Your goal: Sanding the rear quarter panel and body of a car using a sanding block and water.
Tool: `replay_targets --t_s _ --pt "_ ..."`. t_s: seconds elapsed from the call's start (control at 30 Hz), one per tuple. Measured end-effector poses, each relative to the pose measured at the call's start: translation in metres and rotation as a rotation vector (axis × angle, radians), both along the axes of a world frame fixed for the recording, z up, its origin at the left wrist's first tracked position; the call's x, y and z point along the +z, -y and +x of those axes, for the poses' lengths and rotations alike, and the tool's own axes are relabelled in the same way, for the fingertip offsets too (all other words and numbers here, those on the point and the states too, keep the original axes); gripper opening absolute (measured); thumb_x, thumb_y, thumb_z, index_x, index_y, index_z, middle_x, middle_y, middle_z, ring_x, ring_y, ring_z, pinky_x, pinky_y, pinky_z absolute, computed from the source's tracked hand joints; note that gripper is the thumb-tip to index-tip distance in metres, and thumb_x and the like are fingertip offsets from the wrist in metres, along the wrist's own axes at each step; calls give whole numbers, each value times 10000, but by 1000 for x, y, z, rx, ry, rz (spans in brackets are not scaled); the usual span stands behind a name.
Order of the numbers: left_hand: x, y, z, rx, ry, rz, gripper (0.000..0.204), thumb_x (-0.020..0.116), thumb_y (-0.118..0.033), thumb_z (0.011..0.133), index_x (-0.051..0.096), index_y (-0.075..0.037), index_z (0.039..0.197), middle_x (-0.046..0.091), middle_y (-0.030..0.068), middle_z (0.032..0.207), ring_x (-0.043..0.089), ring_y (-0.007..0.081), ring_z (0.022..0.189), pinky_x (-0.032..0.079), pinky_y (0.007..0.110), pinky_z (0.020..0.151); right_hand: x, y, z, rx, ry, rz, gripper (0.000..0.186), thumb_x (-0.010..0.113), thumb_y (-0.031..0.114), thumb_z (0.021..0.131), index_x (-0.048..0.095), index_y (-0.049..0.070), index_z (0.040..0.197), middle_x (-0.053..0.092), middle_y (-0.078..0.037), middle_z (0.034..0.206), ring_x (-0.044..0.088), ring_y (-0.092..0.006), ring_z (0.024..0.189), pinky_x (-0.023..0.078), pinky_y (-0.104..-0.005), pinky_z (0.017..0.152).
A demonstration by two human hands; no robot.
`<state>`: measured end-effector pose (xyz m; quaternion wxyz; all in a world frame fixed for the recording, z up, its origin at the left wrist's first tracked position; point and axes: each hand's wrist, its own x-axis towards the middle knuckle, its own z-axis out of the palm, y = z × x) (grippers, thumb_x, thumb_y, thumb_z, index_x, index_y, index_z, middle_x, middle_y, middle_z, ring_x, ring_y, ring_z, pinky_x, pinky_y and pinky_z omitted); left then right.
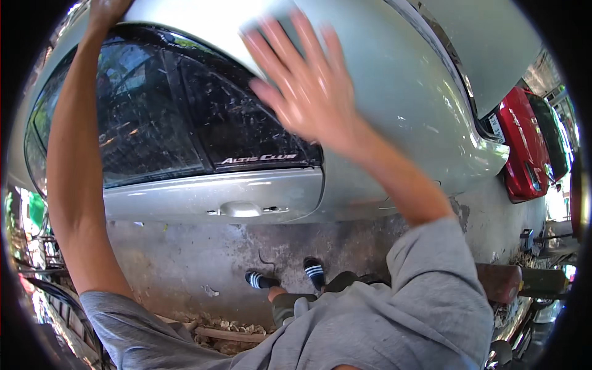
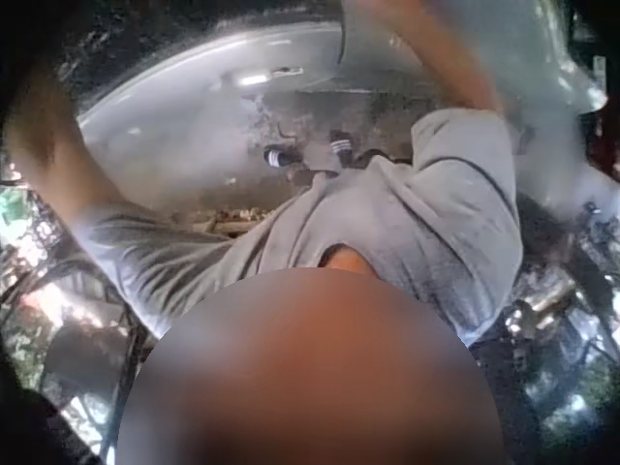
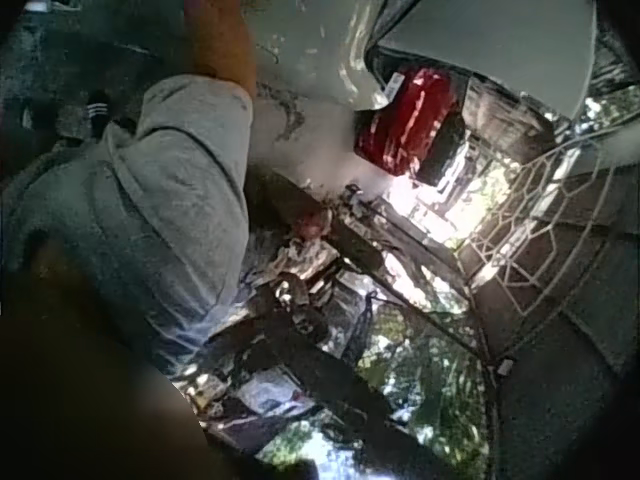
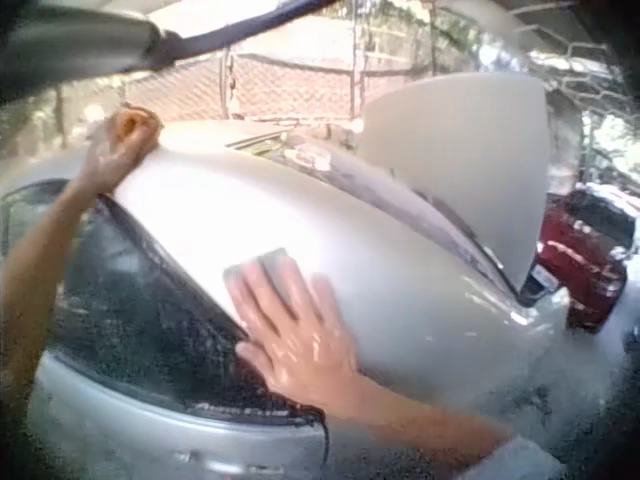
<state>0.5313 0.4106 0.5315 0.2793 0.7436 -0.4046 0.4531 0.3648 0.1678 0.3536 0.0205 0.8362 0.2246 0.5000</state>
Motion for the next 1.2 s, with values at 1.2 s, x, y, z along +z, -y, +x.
replay_targets --t_s 1.2 --pt "39 -365 135 180 -99 -86 336 621 -378 922 686 -74 1050 718 181 899 709 337 861 538 393 760 190 -253 157 -135 -52 255 251 559 157 885 706 12 1030 698 -176 1097 639 -359 1070 450 -461 1004"
